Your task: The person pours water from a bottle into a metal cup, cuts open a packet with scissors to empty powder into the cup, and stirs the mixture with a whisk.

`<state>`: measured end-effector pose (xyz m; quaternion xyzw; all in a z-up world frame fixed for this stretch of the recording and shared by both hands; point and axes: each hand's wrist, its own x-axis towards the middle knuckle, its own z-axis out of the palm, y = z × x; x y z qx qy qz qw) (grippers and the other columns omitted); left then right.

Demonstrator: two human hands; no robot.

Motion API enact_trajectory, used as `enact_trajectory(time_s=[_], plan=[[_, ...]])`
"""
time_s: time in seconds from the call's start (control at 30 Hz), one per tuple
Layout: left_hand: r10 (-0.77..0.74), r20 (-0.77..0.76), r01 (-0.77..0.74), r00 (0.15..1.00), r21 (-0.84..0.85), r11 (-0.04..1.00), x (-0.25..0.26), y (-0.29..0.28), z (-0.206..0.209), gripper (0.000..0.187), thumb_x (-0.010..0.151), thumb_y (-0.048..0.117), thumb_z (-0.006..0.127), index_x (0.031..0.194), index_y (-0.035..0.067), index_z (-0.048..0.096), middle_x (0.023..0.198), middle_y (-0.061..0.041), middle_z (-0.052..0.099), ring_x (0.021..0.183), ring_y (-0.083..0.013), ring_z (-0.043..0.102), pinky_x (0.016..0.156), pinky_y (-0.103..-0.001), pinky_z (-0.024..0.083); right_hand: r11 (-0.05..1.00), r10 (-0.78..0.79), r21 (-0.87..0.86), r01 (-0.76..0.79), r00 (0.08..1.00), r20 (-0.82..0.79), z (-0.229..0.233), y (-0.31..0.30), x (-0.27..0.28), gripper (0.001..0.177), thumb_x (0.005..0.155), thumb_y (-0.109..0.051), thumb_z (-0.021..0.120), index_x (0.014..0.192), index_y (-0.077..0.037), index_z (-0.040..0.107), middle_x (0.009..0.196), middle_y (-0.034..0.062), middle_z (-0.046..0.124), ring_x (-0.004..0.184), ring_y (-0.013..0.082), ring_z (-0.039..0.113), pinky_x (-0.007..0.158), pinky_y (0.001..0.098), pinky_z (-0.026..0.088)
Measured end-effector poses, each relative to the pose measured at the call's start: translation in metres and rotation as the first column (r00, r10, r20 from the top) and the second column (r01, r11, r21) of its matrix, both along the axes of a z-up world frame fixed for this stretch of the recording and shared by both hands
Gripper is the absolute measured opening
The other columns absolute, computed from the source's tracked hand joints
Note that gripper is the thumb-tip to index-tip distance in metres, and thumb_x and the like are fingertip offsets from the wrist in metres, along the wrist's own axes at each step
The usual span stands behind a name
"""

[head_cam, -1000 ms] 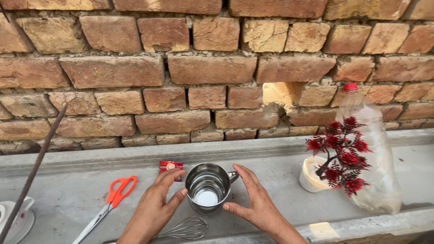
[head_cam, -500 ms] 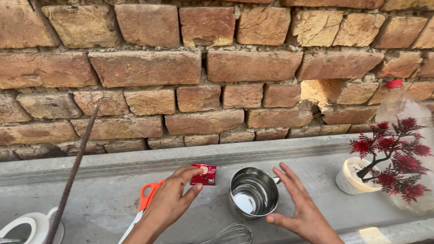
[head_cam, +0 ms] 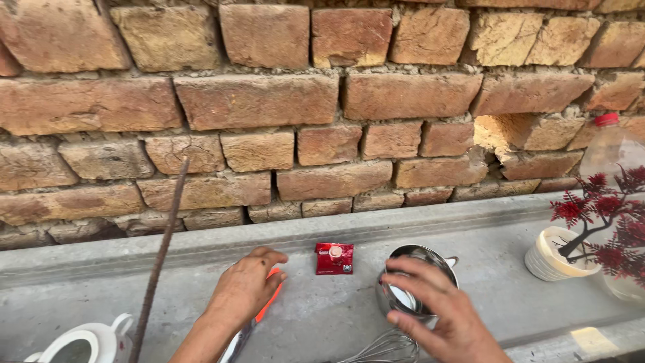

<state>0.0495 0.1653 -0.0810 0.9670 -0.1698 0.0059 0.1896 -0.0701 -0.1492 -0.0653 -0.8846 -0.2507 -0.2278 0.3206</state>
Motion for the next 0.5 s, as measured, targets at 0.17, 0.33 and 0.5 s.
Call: enact_trajectory(time_s=[0.17, 0.33, 0.5], plan=[[0.276, -0.103, -0.248, 0.956, 0.222, 0.943, 0.001, 0.010, -0.022, 0.045, 0.091, 0.044, 0.070, 0.126, 0.017, 0.063, 0.132, -0.006, 0.061, 0.116, -0.0261, 0.067, 0.097, -0.040, 0.056, 0.983, 0.172, -0.056, -0.175, 0.983, -0.059, -0.019, 0.015, 0.019, 0.047, 0.087, -0.025, 0.081, 0.131, -0.012, 0.068, 0.136, 0.0084, 0.068, 0.130, 0.0291, 0.061, 0.107, 0.0467, 0.049], [0.392, -0.178, -0.301, 0.903, 0.388, 0.871, -0.006, 0.011, -0.025, 0.072, 0.084, 0.066, 0.074, 0.127, 0.011, 0.061, 0.127, -0.007, 0.065, 0.114, -0.0220, 0.069, 0.093, -0.037, 0.059, 0.947, 0.268, -0.157, -0.280, 0.959, -0.097, -0.022, 0.024, 0.036, 0.044, 0.090, -0.027, 0.079, 0.129, -0.009, 0.069, 0.134, 0.0097, 0.067, 0.127, 0.0283, 0.062, 0.106, 0.0500, 0.044], [0.416, -0.205, -0.296, 0.886, 0.440, 0.848, -0.009, 0.006, -0.026, 0.075, 0.079, 0.070, 0.076, 0.128, 0.015, 0.062, 0.125, -0.003, 0.066, 0.113, -0.0189, 0.070, 0.096, -0.037, 0.053, 0.946, 0.091, -0.314, -0.082, 0.996, 0.012, -0.016, 0.019, 0.037, 0.048, 0.088, -0.037, 0.077, 0.132, -0.019, 0.068, 0.138, 0.0029, 0.065, 0.139, 0.0280, 0.049, 0.116, 0.0635, 0.019]])
